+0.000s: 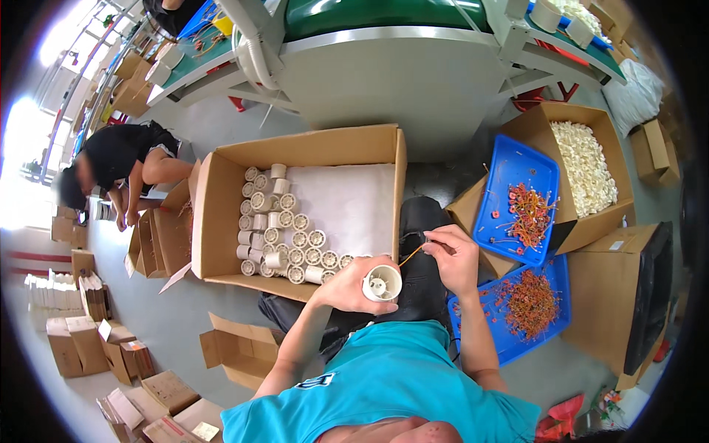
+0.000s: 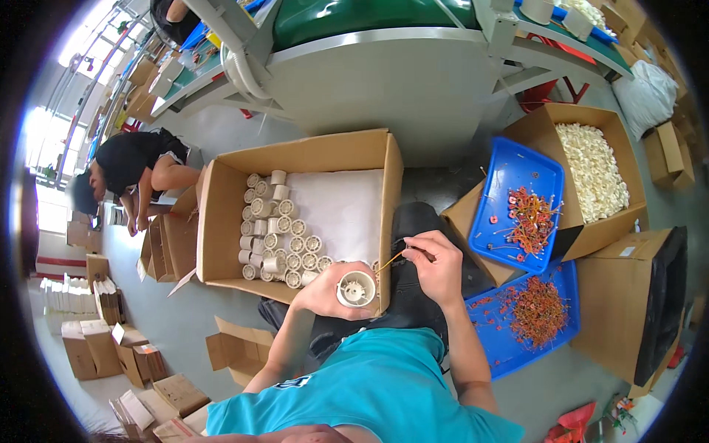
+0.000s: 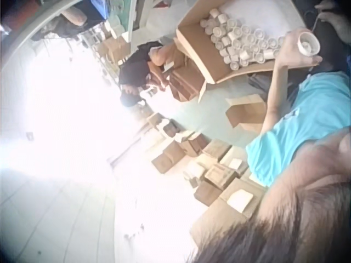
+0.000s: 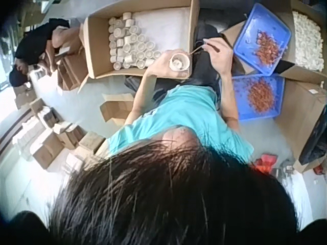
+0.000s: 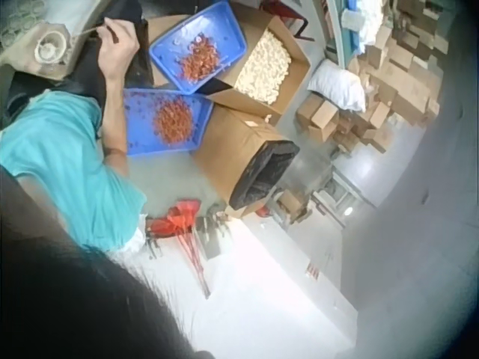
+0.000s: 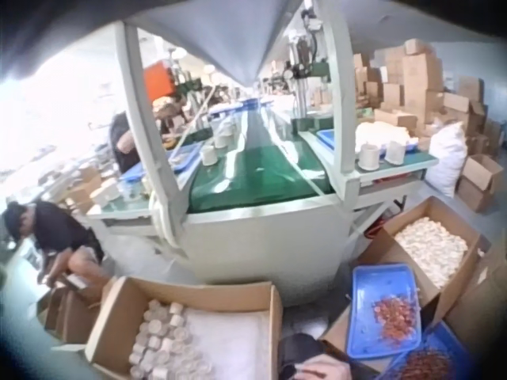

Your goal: The person is placing small components into white cylindrical containers within a cardboard box.

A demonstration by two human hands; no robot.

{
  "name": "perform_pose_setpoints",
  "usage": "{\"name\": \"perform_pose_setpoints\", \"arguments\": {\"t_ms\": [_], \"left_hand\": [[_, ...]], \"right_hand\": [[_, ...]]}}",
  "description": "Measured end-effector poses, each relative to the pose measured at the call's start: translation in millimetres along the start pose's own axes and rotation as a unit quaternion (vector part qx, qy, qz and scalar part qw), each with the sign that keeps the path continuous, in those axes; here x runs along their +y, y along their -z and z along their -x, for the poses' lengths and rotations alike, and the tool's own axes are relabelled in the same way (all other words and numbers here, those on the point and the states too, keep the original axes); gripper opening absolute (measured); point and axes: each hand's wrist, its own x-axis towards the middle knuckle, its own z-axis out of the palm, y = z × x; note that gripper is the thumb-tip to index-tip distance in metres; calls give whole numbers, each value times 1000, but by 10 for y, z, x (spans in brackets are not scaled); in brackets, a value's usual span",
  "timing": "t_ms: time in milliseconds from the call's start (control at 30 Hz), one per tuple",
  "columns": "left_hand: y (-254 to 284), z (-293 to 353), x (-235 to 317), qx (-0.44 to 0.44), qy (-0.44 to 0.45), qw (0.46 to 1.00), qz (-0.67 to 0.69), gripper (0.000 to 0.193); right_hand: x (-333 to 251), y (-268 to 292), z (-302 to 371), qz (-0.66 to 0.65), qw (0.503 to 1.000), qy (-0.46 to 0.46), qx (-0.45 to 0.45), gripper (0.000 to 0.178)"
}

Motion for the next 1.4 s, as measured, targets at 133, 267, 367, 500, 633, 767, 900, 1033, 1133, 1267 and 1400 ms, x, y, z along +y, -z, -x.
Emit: {"name": "perform_pose_setpoints", "arguments": {"t_ms": [133,267,367,500,633,767,900,1033,1133,1267,1400], "left_hand": [[-24,-65,-5,144,-102,980,-86,49],[-77,-133,-238,294,-123,932,-171,45],[-129,-149,-273,327,-135,916,-191,46],[-165,-154,-291,333,-130,913,-195,46],[-171,-148,-307,337,-133,910,-202,46],[-180,-152,-302,336,-125,909,-211,45],[-193,-156,-304,334,-126,910,-211,45],[-206,-158,-296,330,-132,911,-208,46],[-211,-171,-285,323,-143,912,-208,47],[-239,-225,-280,297,-149,921,-205,48],[-213,-193,-260,264,-137,934,-198,51]], "right_hand": [[-192,30,-63,101,983,90,125,20],[-461,30,-7,52,978,143,140,23],[-587,-111,68,74,965,230,106,25],[-572,-291,110,70,960,254,94,23],[-559,-360,120,71,962,248,88,24],[-541,-378,98,86,957,261,90,25],[-518,-391,96,93,957,261,84,24],[-541,-416,127,96,968,223,66,26],[-521,-418,90,99,964,246,13,23],[-478,-487,64,100,979,177,-24,20],[-429,-479,-1,94,982,135,-98,18]]}}
